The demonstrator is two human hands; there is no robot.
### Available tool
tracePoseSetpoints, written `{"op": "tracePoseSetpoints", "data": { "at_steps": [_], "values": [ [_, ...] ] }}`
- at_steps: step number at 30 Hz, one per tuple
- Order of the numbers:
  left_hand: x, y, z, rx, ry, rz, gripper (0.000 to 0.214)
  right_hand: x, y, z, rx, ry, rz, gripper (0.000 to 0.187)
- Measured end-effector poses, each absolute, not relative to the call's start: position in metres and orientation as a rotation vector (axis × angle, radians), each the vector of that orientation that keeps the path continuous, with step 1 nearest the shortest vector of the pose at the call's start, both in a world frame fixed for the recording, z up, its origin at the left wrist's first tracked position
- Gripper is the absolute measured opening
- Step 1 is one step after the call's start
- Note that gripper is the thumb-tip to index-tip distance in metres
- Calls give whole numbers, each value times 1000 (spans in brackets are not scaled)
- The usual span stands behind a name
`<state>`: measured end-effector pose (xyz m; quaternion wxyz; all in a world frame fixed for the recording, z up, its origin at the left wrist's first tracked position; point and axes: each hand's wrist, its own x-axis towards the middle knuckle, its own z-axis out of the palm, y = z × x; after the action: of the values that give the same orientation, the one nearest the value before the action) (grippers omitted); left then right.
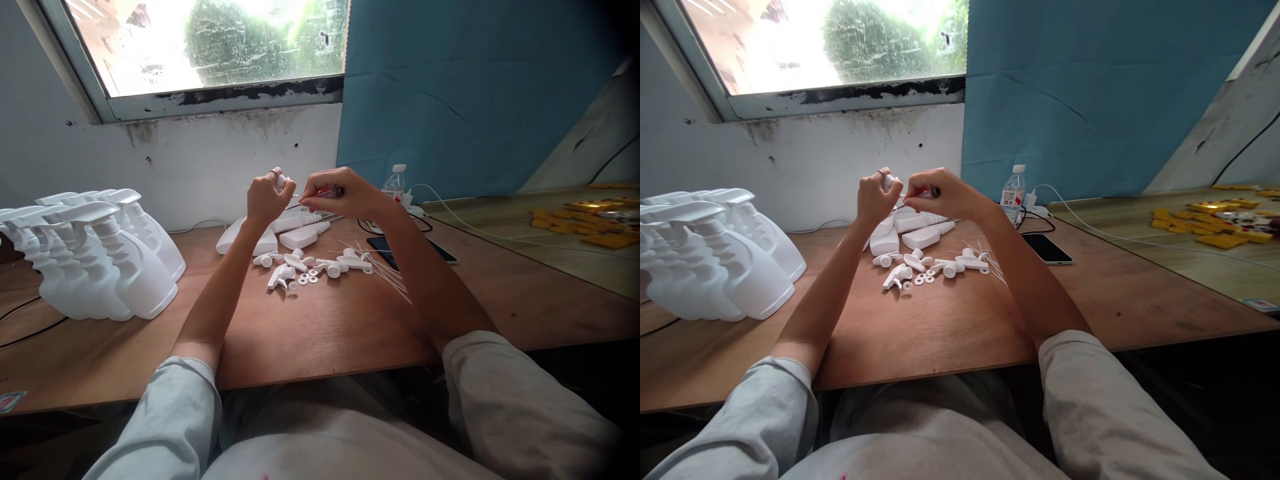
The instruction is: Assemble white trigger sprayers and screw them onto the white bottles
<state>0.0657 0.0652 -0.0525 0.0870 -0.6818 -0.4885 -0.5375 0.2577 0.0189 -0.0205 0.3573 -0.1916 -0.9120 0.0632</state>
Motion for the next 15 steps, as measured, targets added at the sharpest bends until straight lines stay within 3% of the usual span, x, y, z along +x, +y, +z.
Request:
{"op": "tracePoseSetpoints", "data": {
  "at_steps": [4, 7, 11, 15],
  "values": [
    [65, 62, -48, -2126, -1582, -1309, 18, 262, 17, -18, -492, -2411, 146, 23],
    [62, 59, -47, -2352, -1748, -896, 22, 267, 17, -16, -532, -2512, 199, 24],
    [59, 65, -56, -2622, -2018, -79, 37, 269, 15, -15, -737, -2782, 502, 30],
    [58, 80, -72, -2669, -2146, 409, 52, 266, 14, -15, -1014, -2967, 876, 46]
  ]
}}
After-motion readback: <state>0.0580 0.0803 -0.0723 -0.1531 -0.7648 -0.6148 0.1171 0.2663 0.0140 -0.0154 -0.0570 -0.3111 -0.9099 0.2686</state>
